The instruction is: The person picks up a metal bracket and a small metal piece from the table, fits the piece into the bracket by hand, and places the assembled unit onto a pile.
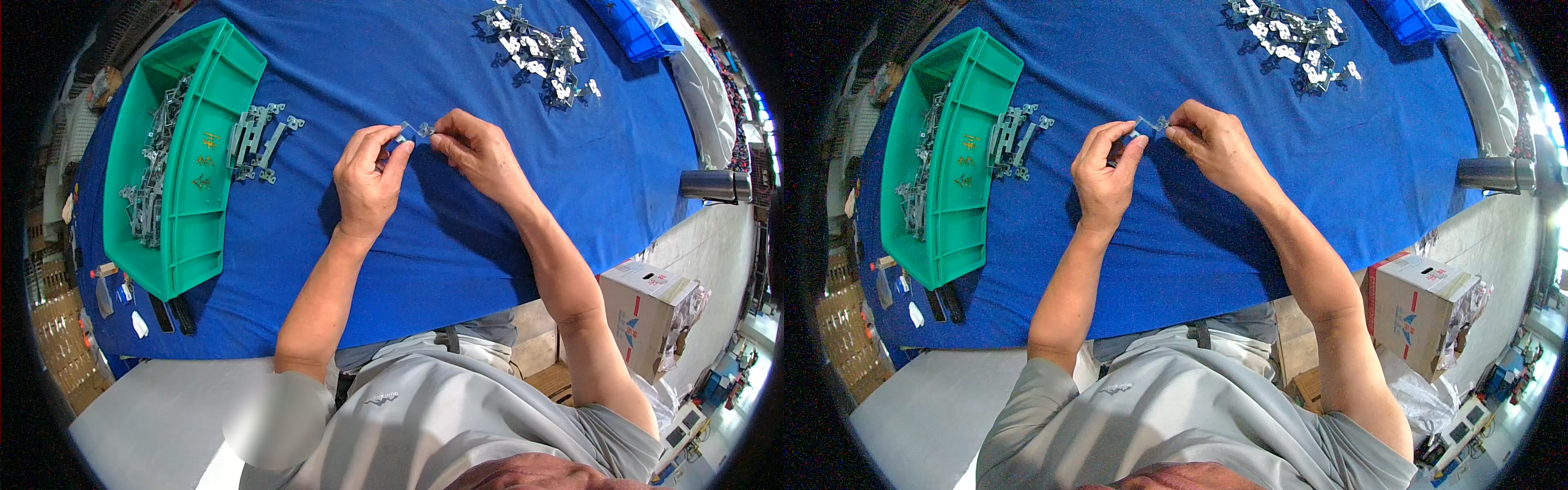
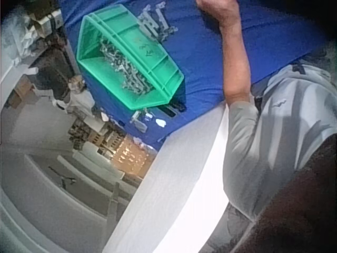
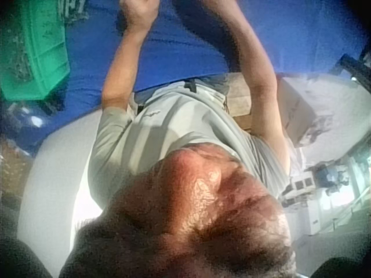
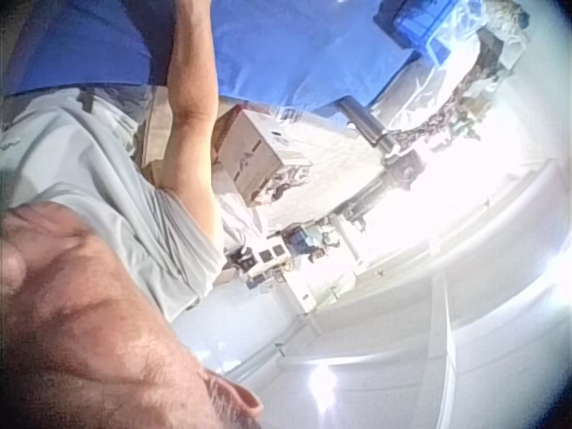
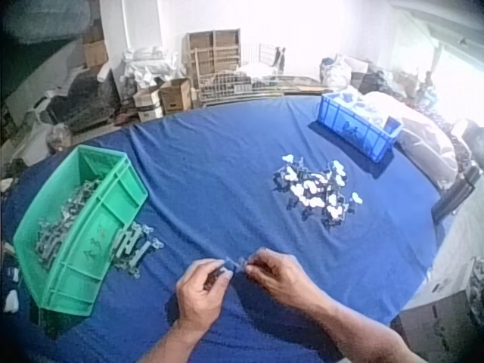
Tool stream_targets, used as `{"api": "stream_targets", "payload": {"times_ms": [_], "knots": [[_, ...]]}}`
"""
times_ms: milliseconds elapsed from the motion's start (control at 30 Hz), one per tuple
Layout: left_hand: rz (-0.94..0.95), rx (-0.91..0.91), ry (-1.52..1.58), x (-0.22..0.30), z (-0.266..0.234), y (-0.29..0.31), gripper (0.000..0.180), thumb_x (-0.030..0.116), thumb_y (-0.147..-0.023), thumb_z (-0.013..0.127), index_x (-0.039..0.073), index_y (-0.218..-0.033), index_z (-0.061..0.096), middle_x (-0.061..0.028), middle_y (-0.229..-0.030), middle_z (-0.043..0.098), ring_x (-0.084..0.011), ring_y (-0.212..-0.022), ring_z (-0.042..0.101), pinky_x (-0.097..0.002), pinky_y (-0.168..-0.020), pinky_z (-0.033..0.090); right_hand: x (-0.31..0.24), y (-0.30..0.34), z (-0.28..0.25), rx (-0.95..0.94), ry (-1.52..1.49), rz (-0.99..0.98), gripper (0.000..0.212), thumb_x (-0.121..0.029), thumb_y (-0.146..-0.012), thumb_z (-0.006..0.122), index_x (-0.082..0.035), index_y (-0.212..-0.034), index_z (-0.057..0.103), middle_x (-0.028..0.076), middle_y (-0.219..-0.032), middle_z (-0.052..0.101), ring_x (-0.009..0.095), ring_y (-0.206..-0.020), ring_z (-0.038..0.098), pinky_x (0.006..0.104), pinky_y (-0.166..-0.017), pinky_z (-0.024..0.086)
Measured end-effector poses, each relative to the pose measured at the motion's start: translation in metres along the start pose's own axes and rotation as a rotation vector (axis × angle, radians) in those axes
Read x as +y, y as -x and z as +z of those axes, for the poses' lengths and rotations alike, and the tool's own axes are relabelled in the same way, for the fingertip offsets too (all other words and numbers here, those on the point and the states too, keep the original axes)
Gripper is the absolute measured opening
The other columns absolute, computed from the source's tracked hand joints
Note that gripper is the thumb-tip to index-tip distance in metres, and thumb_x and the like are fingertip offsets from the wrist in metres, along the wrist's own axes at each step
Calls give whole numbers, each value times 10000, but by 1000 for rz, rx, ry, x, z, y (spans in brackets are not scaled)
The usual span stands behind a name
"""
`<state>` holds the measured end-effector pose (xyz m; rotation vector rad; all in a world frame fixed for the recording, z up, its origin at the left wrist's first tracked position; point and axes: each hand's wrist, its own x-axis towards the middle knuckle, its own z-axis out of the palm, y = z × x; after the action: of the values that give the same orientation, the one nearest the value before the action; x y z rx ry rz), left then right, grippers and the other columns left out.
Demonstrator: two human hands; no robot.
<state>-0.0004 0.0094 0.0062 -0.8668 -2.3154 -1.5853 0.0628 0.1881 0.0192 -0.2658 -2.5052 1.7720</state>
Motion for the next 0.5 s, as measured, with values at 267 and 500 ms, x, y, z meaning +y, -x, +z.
{"api": "stream_targets", "payload": {"times_ms": [267,500], "knots": [[192,-44,-102,-5,-2,-1,199,30,-820,768,9,-1011,715,-113,-995,716,-209,-864,686,-309,-724,544,-8,-2,2,-10,-163,51,174,-161,-951,675,5,-994,650,35,-775,627,100,-639,563,275,-565,457],[163,-56,-87,-1,1,0,179,52,-840,756,10,-1011,720,-120,-976,723,-211,-845,692,-321,-716,548,5,-5,4,250,-110,-189,173,-191,-966,665,-20,-993,670,14,-814,621,80,-738,550,252,-616,452]]}}
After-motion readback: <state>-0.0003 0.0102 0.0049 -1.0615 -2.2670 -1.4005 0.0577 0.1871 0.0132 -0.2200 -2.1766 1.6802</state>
